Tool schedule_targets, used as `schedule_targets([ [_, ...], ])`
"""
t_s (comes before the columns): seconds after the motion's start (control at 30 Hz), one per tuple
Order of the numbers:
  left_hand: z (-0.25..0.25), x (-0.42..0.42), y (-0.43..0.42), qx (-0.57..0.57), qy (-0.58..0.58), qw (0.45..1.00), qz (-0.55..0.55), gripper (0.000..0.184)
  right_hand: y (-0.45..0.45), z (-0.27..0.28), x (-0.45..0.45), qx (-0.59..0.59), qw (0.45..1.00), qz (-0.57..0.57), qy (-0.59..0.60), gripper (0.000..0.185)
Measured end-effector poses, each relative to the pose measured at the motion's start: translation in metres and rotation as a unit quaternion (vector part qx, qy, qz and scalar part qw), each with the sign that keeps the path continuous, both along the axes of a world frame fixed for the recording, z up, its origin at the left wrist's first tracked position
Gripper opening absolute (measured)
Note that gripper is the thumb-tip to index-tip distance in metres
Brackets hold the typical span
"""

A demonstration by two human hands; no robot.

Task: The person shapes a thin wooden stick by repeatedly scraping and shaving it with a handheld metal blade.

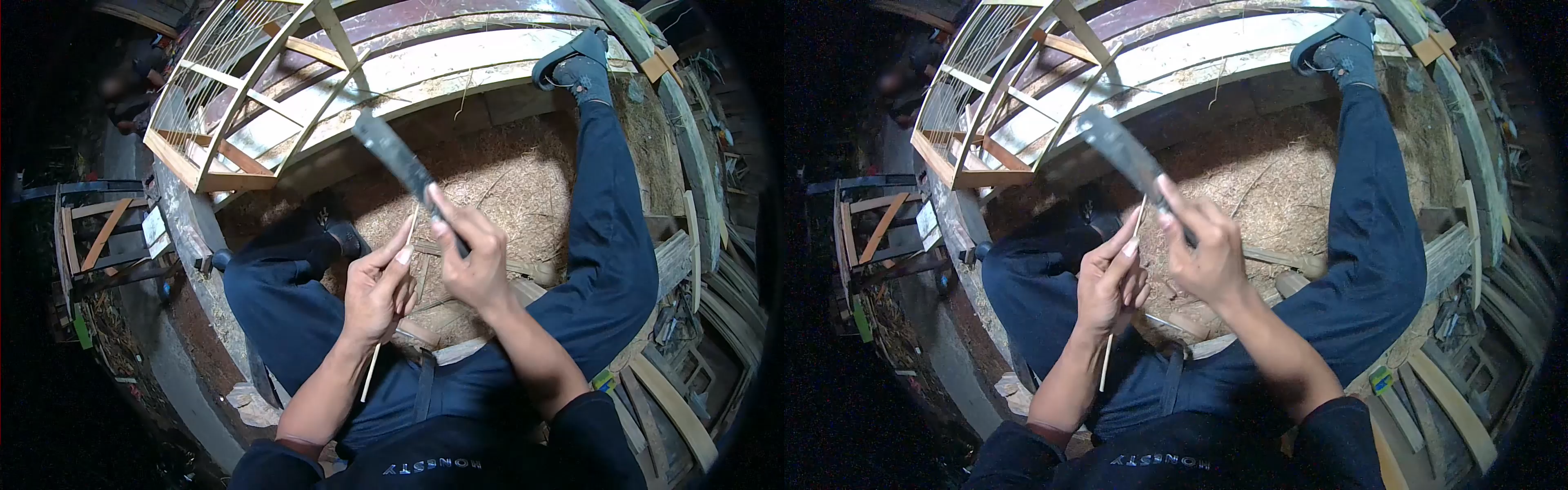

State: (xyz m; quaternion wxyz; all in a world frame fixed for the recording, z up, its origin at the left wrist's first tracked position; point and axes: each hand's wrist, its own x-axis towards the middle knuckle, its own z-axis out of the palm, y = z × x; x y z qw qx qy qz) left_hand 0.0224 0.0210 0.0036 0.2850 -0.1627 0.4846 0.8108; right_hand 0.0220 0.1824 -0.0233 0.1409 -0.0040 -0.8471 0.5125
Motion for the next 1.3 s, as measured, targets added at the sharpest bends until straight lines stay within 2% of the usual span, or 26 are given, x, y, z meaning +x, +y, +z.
schedule_targets([
  [0.1,0.007,-0.003,-0.001,0.023,0.013,0.999,-0.018,0.042,0.006,0.005,0.002,-0.014,1.0,0.005,-0.003,0.049],
  [0.23,0.003,-0.01,-0.004,0.013,-0.035,0.998,0.044,0.038,-0.006,0.014,0.02,-0.015,0.998,0.058,-0.018,0.048],
  [0.3,-0.007,-0.01,-0.013,0.055,-0.004,0.998,0.007,0.039,-0.011,0.011,0.027,-0.029,0.997,0.071,-0.023,0.048],
  [0.33,-0.008,-0.012,-0.014,0.03,0.003,1.0,-0.007,0.031,-0.013,0.009,0.029,-0.031,0.997,0.077,-0.008,0.049],
  [0.37,-0.006,-0.011,-0.013,0.028,0.002,1.0,-0.007,0.031,-0.014,0.007,0.03,-0.033,0.996,0.082,0.006,0.05],
  [0.4,0.004,-0.011,-0.008,0.025,-0.013,1.0,0.005,0.025,-0.01,0.012,0.027,-0.015,0.996,0.077,-0.037,0.05],
  [0.5,0.006,-0.009,-0.002,0.017,-0.035,0.999,0.022,0.021,-0.008,0.007,0.016,-0.022,0.999,0.046,-0.01,0.05],
  [0.57,-0.007,-0.009,-0.011,0.026,0.012,1.0,-0.005,0.032,-0.01,0.01,0.021,-0.021,0.998,0.053,0.0,0.049],
  [0.63,-0.003,-0.01,-0.012,0.007,0.008,1.0,-0.011,0.043,-0.011,0.012,0.027,-0.033,0.997,0.068,-0.033,0.049],
  [0.67,-0.001,-0.008,-0.008,-0.006,0.004,1.0,-0.012,0.043,-0.007,0.008,0.023,-0.001,0.998,0.053,-0.033,0.048],
  [0.73,0.001,-0.008,-0.004,0.0,-0.005,1.0,-0.006,0.044,-0.007,0.005,0.017,-0.014,0.999,0.043,-0.023,0.049],
  [0.8,-0.002,-0.01,-0.007,0.02,0.009,1.0,-0.014,0.04,-0.008,0.01,0.019,-0.017,0.999,0.046,-0.019,0.048],
  [0.9,0.0,-0.007,-0.009,-0.007,0.013,1.0,-0.022,0.029,-0.009,0.009,0.026,-0.026,0.998,0.061,-0.017,0.049],
  [0.93,0.004,-0.006,-0.003,-0.008,-0.009,1.0,0.009,0.025,-0.007,0.003,0.021,0.0,0.999,0.048,-0.009,0.049],
  [1.03,0.006,-0.008,0.002,-0.009,-0.002,1.0,0.009,0.024,-0.007,0.006,0.016,-0.007,0.999,0.043,-0.019,0.049],
  [1.07,0.0,-0.009,-0.003,-0.02,-0.001,1.0,-0.018,0.035,-0.01,0.007,0.02,-0.002,0.998,0.057,0.005,0.048],
  [1.17,0.0,-0.006,-0.008,-0.012,0.0,1.0,-0.026,0.035,-0.008,0.005,0.026,0.012,0.997,0.067,-0.021,0.049],
  [1.23,0.006,-0.004,-0.003,-0.004,-0.006,1.0,-0.006,0.031,-0.001,0.004,0.017,0.017,0.999,0.034,-0.034,0.05],
  [1.3,0.008,-0.005,-0.001,0.016,0.0,1.0,-0.001,0.023,0.001,0.005,0.015,0.017,0.999,0.031,0.005,0.049],
])
